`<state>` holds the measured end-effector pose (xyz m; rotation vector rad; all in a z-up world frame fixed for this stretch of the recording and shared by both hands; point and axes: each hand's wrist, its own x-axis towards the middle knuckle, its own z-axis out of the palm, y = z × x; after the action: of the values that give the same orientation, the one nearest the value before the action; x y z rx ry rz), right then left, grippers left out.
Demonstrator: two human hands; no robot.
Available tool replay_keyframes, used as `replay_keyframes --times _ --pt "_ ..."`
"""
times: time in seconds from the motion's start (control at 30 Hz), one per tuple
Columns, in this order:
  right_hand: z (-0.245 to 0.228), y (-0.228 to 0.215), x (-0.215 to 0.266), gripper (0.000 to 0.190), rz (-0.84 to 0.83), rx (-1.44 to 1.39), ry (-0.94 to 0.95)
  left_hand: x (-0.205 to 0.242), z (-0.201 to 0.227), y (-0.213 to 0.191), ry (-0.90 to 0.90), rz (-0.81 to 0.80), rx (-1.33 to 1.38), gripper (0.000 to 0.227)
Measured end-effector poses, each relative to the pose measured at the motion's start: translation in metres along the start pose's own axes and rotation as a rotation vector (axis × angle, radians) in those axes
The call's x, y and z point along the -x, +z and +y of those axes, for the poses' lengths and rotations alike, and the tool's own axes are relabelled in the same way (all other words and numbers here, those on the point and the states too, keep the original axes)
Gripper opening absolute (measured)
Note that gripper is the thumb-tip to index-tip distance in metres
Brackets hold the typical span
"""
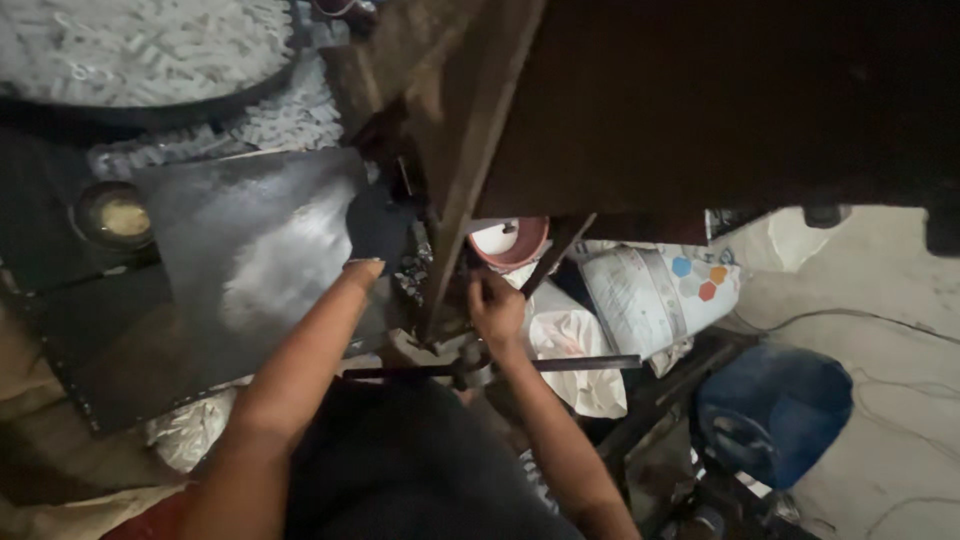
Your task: The person operates a manual machine by repeatedly inserting a metal mold into a hopper, pulling a lever to activate the press, and removing the mold. The person also adjusts a green lever on the machine and handles a red bowl containing white granules.
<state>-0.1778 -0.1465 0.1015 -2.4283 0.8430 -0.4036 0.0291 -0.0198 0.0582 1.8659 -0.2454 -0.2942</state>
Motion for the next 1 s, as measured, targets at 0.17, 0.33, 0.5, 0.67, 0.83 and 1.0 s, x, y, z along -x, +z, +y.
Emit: replay_keyframes --times 0.17,0.33,0.5,0.67,0.83,1.0 --pt "-0.003 0.001 0.005 0.015 0.051 0.006 -0.007 0.000 -0.015 0.008 0.053 -0.041 -0.112 0.044" --pt "-0.010 -0.008 0.005 0.014 0.080 -0.062 -0.184 -0.009 -0.063 -0.008 0.221 -0.295 -0.030 0.031" --pt "0.018 -0.057 0.048 0.017 0.090 -0.128 -0.438 0.051 -0.111 -0.056 -0.384 -0.248 0.580 0.027" --pt "0.118 -0.123 0.086 0.018 0.020 0.198 -0.718 0.140 -0.110 -0.087 -0.525 -0.142 0.801 0.033" --pt "0.193 -0.025 0.085 0.031 0.026 0.049 -0.212 0.172 -0.087 -0.090 -0.409 -0.179 0.290 0.034" --pt "0.226 0.077 0.137 0.046 -0.704 -0.414 0.659 0.179 -0.111 -0.087 -0.141 -0.485 -0.135 0.032"
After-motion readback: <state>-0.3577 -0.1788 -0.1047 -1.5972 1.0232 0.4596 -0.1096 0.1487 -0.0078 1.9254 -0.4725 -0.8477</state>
